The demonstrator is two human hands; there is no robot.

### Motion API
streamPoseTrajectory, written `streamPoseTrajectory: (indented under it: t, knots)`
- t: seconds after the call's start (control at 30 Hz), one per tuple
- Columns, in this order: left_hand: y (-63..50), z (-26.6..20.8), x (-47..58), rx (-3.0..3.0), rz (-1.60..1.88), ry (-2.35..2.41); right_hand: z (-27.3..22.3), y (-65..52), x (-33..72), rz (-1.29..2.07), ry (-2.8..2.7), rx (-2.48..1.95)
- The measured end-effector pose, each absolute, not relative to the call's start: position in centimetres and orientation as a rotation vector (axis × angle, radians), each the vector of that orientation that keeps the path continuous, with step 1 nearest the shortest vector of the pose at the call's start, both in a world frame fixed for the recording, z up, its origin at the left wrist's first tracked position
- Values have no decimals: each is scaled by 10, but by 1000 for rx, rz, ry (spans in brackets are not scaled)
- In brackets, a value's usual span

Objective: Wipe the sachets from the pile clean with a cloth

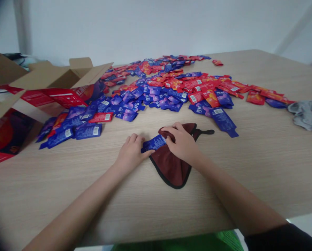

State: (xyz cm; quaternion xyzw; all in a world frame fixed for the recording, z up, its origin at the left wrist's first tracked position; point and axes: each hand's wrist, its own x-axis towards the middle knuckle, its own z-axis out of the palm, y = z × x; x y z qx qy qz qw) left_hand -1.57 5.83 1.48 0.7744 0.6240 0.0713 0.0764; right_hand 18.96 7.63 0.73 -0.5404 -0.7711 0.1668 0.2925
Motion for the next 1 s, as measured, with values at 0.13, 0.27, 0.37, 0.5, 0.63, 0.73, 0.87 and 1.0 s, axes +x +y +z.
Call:
streamPoseTrajectory:
  t: [0.13,0.27,0.37,0.5,0.63,0.73,0.87,1.0]
  knots:
    - [66,7,-12,2313,213,1807,6,74,196,463,-2091,-1427]
    - [63,7,-15,2335,285,1771,13,68,198,449,-2099,-1363]
    - [55,10,-18,2433,292,1700,17,65,201,430,-2087,-1340]
    - [50,11,-24,2711,168,1430,16,64,206,478,-2142,-1353]
    - [46,12,-32,2724,200,1243,16,64,205,471,-2046,-1302]
    - [39,16,-35,2736,189,1321,21,62,195,414,-1943,-1230]
    - [23,11,-38,2660,130,1436,24,58,168,344,-1998,-1206]
    - [11,-3,-41,2639,64,1486,17,54,142,133,-2290,-1343]
